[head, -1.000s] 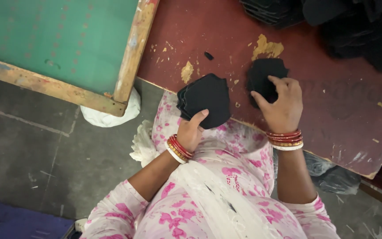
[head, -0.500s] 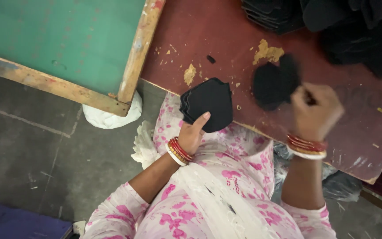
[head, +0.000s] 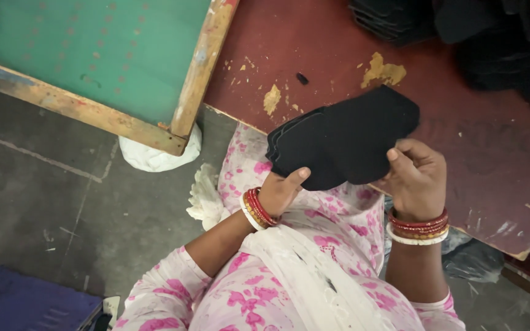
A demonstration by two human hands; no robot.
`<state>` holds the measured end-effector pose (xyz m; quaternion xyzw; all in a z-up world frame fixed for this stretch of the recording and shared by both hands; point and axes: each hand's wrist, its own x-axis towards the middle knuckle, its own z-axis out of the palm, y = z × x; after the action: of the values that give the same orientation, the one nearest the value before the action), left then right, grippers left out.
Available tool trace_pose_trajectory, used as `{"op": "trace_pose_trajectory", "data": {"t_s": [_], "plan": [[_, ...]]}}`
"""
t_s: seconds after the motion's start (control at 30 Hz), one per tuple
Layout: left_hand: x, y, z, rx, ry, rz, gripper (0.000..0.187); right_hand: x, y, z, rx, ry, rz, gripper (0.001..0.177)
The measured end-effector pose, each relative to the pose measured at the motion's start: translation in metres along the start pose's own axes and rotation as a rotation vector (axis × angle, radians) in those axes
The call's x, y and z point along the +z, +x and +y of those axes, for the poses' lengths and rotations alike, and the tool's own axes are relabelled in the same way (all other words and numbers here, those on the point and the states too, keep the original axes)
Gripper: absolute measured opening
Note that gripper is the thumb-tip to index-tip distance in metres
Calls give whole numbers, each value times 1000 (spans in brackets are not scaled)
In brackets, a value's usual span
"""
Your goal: The person sits on the floor and folds multiple black fabric pieces by hand. They pick up pieces from a pile on a table, fold them, and place them into a wooden tray with a green surface.
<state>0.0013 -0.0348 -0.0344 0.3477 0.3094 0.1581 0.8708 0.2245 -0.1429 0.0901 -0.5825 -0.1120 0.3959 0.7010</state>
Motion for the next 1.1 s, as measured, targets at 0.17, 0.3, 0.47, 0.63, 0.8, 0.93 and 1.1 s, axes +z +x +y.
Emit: {"op": "trace_pose_trajectory", "data": {"t_s": [0.17,0.3,0.47,0.63,0.8,0.93,1.1], "plan": [[5,-2,10,60,21,-5,26,9,-2,12,8,-302,44,4],[27,-4,53,199,85,22,40,59,-11,17,-213,-775,32,11],[20,-2,58,196,-82,80,45,30,25,0,-470,-1121,23,17],[16,-3,61,125,-317,86,50,-21,61,-28,-513,-1589,-171,63],[25,-2,62,151,-323,59,49,-25,66,-30,-344,-1648,-316,68],[12,-1,46,303,96,43,43,-32,62,-25,-449,-1554,-308,54],[19,-2,52,79,-85,129,43,-43,61,-17,-643,-1418,-50,18]]}}
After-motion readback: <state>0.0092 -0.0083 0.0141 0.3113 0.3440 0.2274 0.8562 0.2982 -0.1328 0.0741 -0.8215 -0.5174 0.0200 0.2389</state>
